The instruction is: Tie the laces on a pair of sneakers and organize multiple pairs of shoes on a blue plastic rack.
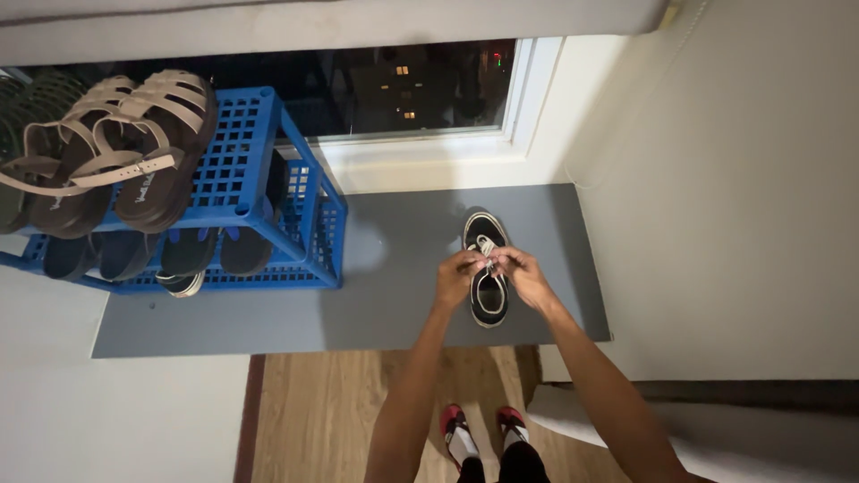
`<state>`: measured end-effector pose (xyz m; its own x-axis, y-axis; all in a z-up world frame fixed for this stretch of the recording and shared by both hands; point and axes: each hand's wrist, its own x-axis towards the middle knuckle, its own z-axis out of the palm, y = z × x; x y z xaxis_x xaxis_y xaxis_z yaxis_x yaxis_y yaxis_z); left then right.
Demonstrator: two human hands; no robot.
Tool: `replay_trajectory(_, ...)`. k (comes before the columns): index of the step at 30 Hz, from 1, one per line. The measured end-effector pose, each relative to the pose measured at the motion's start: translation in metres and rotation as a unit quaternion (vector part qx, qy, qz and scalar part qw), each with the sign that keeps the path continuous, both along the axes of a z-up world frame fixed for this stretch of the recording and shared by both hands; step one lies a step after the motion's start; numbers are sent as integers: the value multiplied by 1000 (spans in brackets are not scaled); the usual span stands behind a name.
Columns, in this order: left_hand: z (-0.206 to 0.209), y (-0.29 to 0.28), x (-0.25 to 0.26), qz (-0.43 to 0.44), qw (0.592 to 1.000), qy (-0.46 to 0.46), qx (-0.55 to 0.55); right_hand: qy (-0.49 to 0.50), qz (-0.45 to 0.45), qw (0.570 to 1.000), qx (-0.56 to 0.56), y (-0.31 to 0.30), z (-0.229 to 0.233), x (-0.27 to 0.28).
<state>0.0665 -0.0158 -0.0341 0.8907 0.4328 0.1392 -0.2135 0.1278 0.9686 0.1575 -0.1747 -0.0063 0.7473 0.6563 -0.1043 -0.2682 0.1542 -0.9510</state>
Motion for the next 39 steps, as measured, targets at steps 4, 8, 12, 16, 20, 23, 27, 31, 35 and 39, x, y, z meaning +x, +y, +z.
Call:
replay_trajectory(4, 24, 0, -1, 56, 997, 30, 42, -40, -6, 999, 5, 3, -1, 1)
replay_trajectory(8, 15, 2, 0, 31, 999, -10, 37, -46, -27, 998, -11, 7, 23, -6)
replay_trajectory(12, 20, 0, 2, 58, 992, 92, 70, -39, -63, 996, -44, 11, 25, -5)
replay_trajectory(16, 25, 0, 3, 64, 992, 79, 73, -55, -48, 996, -57, 9, 12, 1)
replay_trajectory(20, 40, -2, 2, 70, 989, 80, 106, -47, -57, 995, -64, 12, 21, -1)
replay_trajectory(23, 62, -2, -4, 76, 982, 51, 166, -45, -56, 995, -66, 14, 20, 1)
replay_trajectory(27, 69, -1, -2, 110, 957, -15, 270, -34, -50, 997, -58, 14, 22, 2)
replay_trajectory(31, 85, -1, -5, 89, 963, 33, 252, -4, -39, 997, -64, 14, 40, -1)
replay_trajectory(35, 84, 2, 0, 79, 960, 2, 268, 13, -23, 997, -76, 14, 42, 2)
replay_trajectory(39, 81, 5, 4, 64, 960, -20, 271, 12, -8, 998, -61, 12, 26, 6)
